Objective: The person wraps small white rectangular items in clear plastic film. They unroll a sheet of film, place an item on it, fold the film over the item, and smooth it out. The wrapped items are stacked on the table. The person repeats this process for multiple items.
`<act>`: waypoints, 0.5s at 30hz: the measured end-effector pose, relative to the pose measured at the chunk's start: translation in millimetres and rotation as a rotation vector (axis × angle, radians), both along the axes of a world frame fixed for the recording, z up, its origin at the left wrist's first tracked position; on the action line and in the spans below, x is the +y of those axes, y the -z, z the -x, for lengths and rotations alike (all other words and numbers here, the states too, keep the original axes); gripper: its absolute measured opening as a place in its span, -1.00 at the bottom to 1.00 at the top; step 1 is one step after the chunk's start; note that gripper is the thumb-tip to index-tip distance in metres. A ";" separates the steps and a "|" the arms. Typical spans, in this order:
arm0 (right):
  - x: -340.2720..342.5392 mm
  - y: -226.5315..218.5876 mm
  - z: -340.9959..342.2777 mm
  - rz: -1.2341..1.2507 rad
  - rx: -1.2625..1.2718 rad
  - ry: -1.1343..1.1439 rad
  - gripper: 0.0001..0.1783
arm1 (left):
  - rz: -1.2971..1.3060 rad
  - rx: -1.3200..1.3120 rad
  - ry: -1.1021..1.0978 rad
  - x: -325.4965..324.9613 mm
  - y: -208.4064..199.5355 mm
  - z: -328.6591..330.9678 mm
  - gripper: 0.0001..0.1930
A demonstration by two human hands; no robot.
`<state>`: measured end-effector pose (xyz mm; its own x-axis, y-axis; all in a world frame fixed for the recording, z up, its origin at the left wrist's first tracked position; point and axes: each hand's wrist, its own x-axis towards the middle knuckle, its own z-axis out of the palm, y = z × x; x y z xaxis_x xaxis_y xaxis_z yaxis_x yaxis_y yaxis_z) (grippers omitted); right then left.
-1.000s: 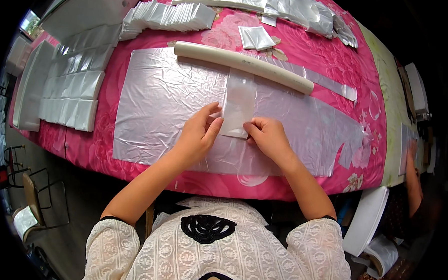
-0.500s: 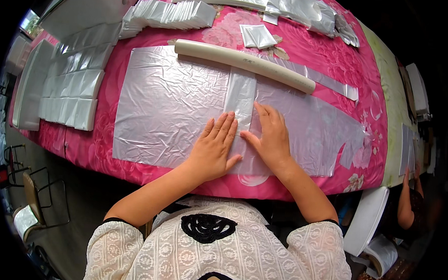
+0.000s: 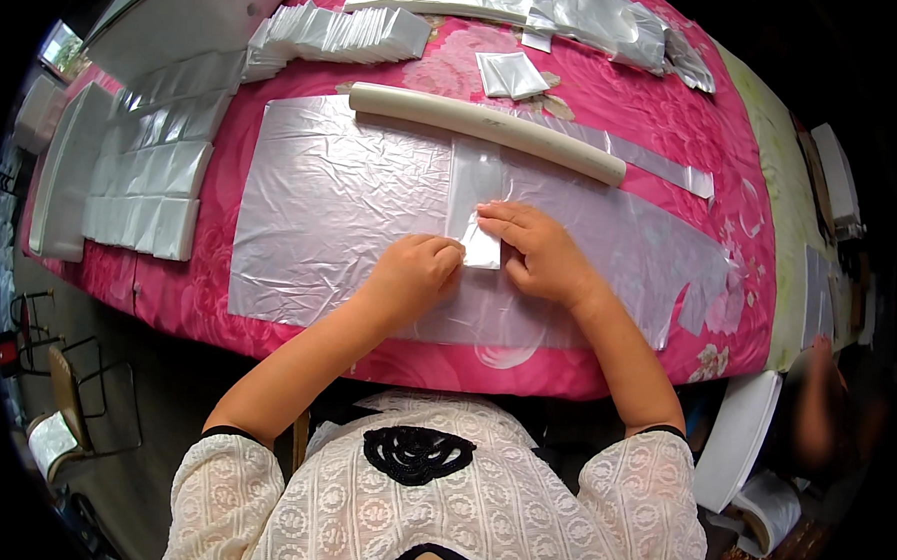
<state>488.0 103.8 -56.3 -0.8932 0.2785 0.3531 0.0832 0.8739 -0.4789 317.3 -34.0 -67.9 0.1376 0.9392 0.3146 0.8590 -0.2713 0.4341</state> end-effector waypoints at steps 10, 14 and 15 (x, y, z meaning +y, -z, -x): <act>-57.7 7.4 -26.8 -0.034 0.105 -0.024 -0.68 | 0.011 -0.027 0.219 -50.9 -9.5 -1.2 -0.44; -55.3 5.4 -25.8 0.119 0.087 0.084 -0.77 | 0.068 -0.170 0.042 -47.6 -7.9 -9.2 -0.50; -54.4 1.3 -24.1 0.222 0.021 0.158 -0.81 | 0.103 -0.246 -0.018 -45.6 -8.7 -10.5 -0.49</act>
<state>512.1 49.4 -57.6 -0.8257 0.4863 0.2860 0.1977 0.7242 -0.6607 327.8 -79.6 -59.2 0.0522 0.9696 0.2391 0.7285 -0.2007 0.6549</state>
